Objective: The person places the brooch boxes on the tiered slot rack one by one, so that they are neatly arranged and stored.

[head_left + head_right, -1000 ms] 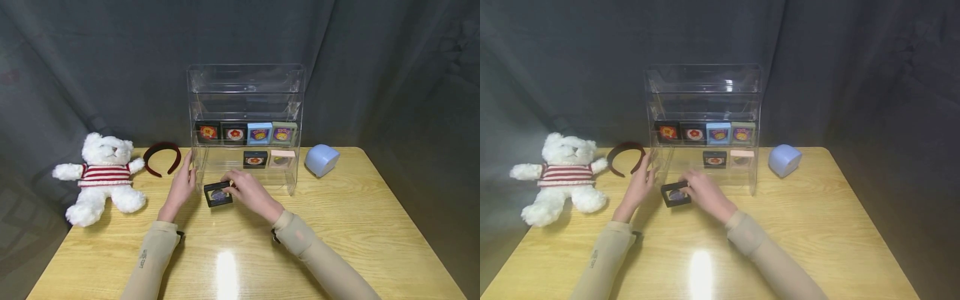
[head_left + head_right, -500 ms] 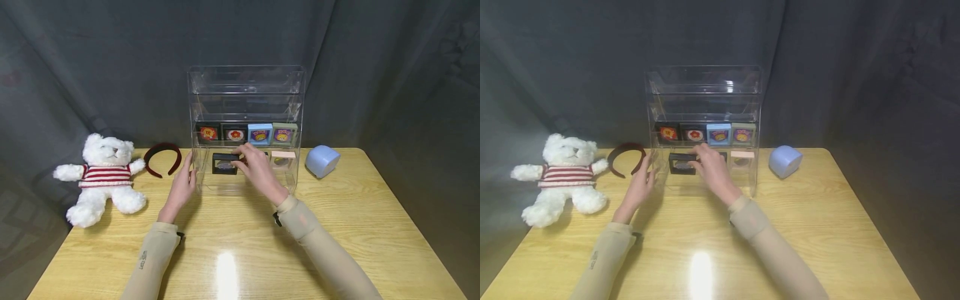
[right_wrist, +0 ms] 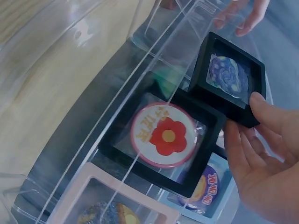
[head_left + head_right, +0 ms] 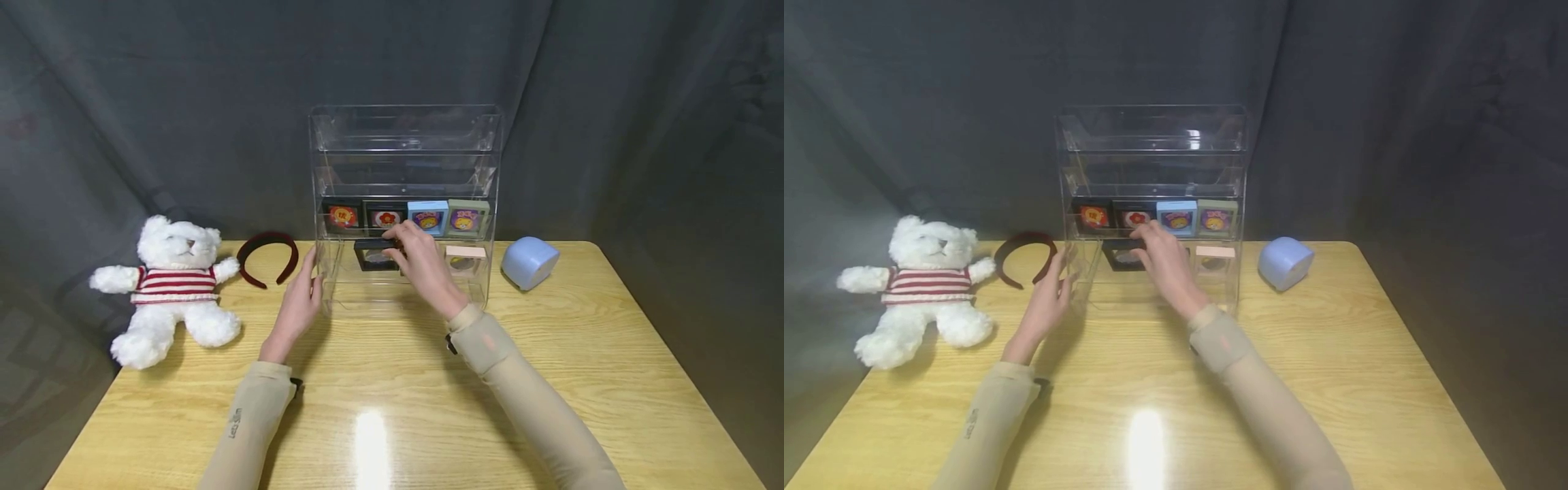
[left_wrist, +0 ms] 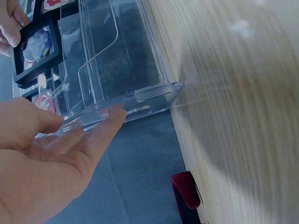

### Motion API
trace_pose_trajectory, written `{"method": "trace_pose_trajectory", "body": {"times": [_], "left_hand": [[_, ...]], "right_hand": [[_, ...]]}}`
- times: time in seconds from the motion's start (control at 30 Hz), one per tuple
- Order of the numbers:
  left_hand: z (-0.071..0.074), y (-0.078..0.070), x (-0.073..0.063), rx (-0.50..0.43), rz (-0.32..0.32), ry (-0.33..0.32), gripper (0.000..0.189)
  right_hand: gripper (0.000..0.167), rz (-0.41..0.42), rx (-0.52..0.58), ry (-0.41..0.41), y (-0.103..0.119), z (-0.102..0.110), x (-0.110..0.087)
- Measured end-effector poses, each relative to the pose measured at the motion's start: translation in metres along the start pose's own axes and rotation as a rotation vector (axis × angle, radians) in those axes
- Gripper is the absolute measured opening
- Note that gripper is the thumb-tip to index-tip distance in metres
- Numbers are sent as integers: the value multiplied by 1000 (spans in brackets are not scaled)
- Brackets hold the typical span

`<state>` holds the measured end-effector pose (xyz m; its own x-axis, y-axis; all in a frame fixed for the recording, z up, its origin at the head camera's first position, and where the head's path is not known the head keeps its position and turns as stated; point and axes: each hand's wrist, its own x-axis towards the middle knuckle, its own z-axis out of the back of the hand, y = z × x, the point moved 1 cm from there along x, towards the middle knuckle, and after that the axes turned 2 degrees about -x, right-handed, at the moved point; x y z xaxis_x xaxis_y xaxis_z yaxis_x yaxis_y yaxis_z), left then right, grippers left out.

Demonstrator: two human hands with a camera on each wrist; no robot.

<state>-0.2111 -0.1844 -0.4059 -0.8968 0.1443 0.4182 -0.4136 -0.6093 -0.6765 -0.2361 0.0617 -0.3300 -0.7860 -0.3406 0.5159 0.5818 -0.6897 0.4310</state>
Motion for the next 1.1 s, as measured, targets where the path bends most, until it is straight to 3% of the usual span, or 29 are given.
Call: {"method": "trace_pose_trajectory", "body": {"times": [0.33, 0.5, 0.7, 1.1], "left_hand": [[0, 1, -1, -7, 12, -3, 62], [0, 1, -1, -21, 8, 1, 62], [-1, 1, 1, -8, -4, 0, 61], [-2, 3, 1, -13, 18, 7, 62]], "right_hand": [[22, 43, -63, -1, -7, -15, 1], [22, 41, -144, -7, -8, -19, -1], [25, 38, -231, -59, -10, -22, -6], [29, 62, -273, -75, -17, -27, -9]]}}
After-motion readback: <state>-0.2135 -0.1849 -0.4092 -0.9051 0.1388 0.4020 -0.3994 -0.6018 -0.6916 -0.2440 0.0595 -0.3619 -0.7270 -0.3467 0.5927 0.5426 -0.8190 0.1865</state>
